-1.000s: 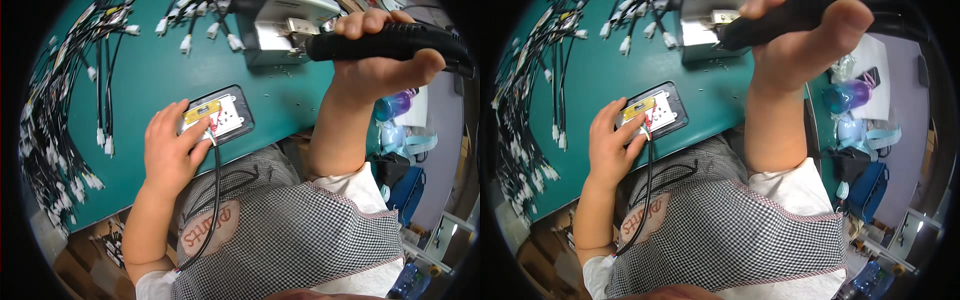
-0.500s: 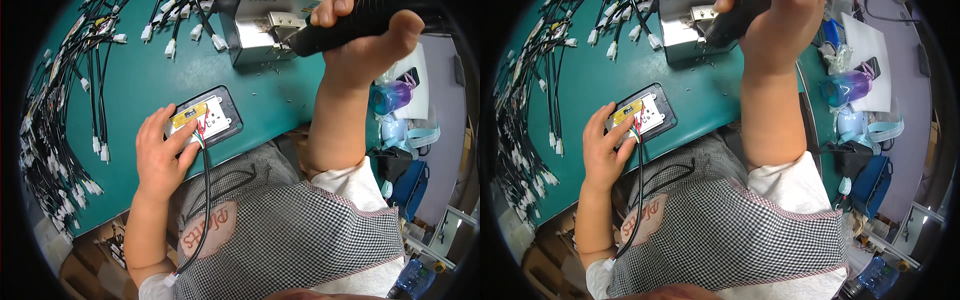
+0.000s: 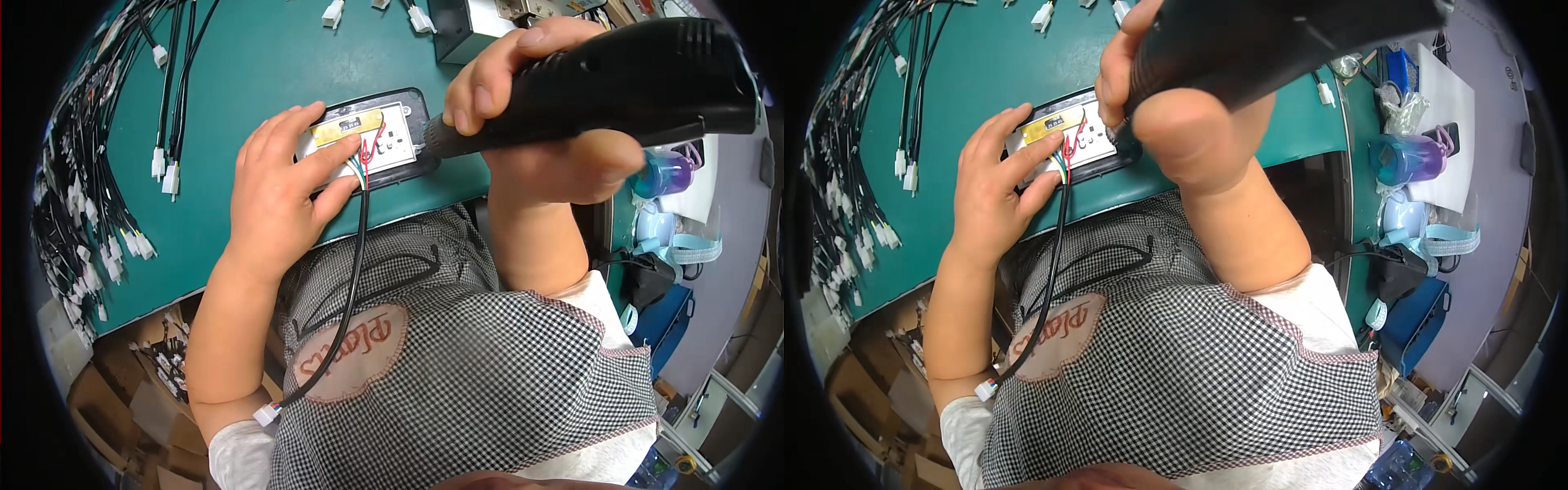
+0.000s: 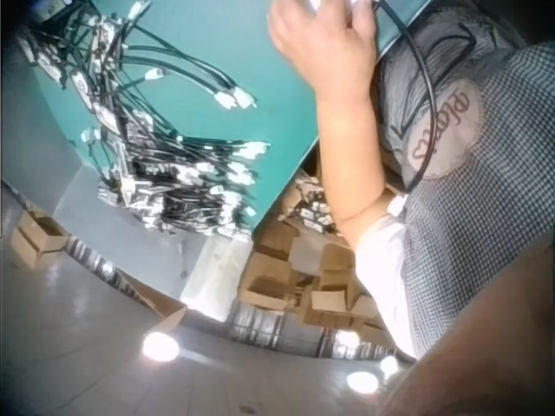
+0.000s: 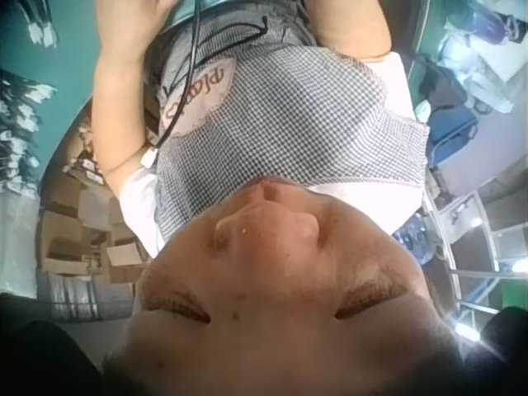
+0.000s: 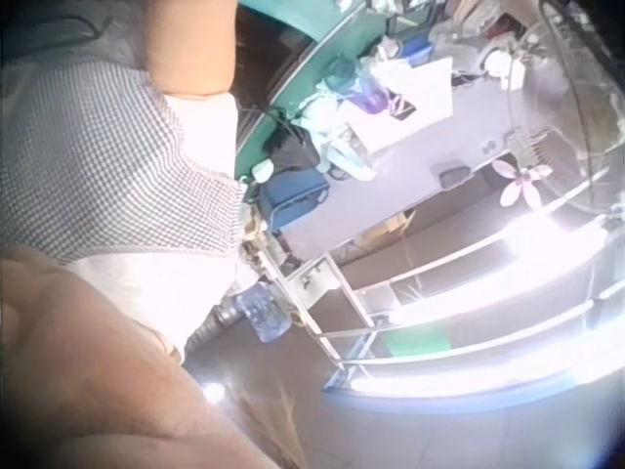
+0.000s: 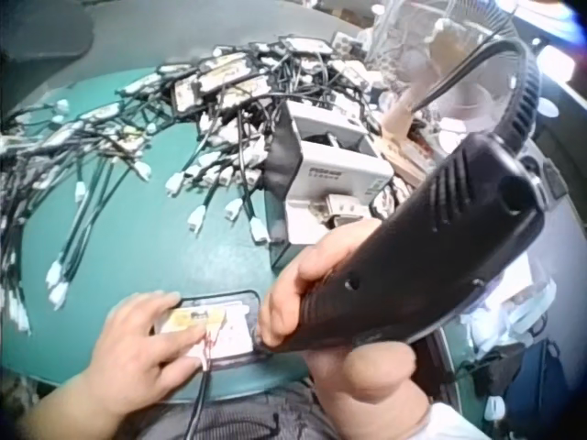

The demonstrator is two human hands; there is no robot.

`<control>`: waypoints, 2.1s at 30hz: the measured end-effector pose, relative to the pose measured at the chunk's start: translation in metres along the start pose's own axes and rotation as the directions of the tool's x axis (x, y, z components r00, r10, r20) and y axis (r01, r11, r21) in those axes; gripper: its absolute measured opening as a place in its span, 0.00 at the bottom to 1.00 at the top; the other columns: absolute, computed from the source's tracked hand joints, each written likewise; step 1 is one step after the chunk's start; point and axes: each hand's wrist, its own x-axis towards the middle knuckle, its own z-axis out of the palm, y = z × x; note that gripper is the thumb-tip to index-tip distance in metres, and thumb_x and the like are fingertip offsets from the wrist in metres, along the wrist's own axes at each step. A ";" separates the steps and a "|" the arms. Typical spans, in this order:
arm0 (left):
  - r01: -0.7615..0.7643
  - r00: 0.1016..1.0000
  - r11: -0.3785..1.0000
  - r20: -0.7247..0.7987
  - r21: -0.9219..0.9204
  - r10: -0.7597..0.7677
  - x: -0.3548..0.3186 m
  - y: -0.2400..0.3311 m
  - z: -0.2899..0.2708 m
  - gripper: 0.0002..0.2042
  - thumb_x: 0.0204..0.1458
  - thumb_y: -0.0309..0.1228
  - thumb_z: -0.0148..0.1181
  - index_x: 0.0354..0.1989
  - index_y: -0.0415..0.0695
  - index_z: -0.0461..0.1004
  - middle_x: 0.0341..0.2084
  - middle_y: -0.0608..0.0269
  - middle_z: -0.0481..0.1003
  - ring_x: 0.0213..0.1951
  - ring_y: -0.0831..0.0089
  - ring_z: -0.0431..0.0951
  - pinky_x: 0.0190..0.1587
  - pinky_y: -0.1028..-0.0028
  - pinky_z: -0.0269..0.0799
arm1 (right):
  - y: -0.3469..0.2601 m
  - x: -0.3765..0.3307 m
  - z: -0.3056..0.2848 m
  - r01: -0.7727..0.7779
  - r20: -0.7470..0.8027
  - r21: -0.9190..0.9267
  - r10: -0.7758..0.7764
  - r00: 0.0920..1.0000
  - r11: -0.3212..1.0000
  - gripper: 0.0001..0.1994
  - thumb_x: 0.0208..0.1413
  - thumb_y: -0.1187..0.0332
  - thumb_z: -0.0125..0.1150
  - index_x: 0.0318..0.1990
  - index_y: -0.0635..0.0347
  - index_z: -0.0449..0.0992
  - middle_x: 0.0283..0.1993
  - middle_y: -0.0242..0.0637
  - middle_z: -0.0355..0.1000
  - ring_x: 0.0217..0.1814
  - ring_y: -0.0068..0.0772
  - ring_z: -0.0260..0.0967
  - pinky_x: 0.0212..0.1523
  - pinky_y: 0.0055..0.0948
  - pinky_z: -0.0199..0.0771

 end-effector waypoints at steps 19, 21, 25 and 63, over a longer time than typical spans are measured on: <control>0.035 0.999 0.999 0.039 -0.009 -0.034 0.001 0.002 -0.003 0.22 0.37 0.29 0.70 0.46 0.54 0.81 0.56 0.53 0.71 0.57 0.50 0.70 0.59 0.56 0.64 | -0.027 0.007 -0.029 0.046 -0.179 -0.119 -0.067 0.982 0.992 0.44 0.46 0.24 0.51 0.50 0.60 0.69 0.28 0.39 0.69 0.23 0.35 0.69 0.25 0.36 0.75; 0.059 0.997 0.998 0.051 0.000 -0.059 0.000 0.004 -0.002 0.22 0.37 0.29 0.70 0.46 0.53 0.81 0.56 0.53 0.71 0.57 0.50 0.70 0.59 0.56 0.64 | -0.052 0.022 -0.059 0.099 -0.219 -0.166 -0.134 0.966 0.981 0.44 0.46 0.22 0.47 0.49 0.58 0.72 0.30 0.37 0.71 0.25 0.35 0.70 0.28 0.36 0.75; 0.021 0.998 1.000 0.052 -0.022 -0.020 0.005 0.005 -0.001 0.22 0.37 0.28 0.69 0.47 0.53 0.81 0.57 0.54 0.70 0.58 0.50 0.69 0.60 0.56 0.63 | -0.089 0.034 -0.090 0.135 -0.231 -0.372 -0.233 0.945 0.918 0.44 0.46 0.21 0.46 0.48 0.56 0.74 0.31 0.37 0.71 0.27 0.35 0.70 0.31 0.36 0.74; 0.146 0.987 0.961 -0.034 -0.235 -0.158 -0.015 -0.012 0.001 0.35 0.37 0.31 0.73 0.59 0.46 0.68 0.54 0.54 0.72 0.60 0.53 0.68 0.62 0.59 0.65 | 0.053 0.018 0.067 -0.086 0.135 0.215 0.058 0.989 0.973 0.45 0.44 0.32 0.65 0.52 0.69 0.63 0.32 0.46 0.70 0.29 0.39 0.72 0.31 0.34 0.77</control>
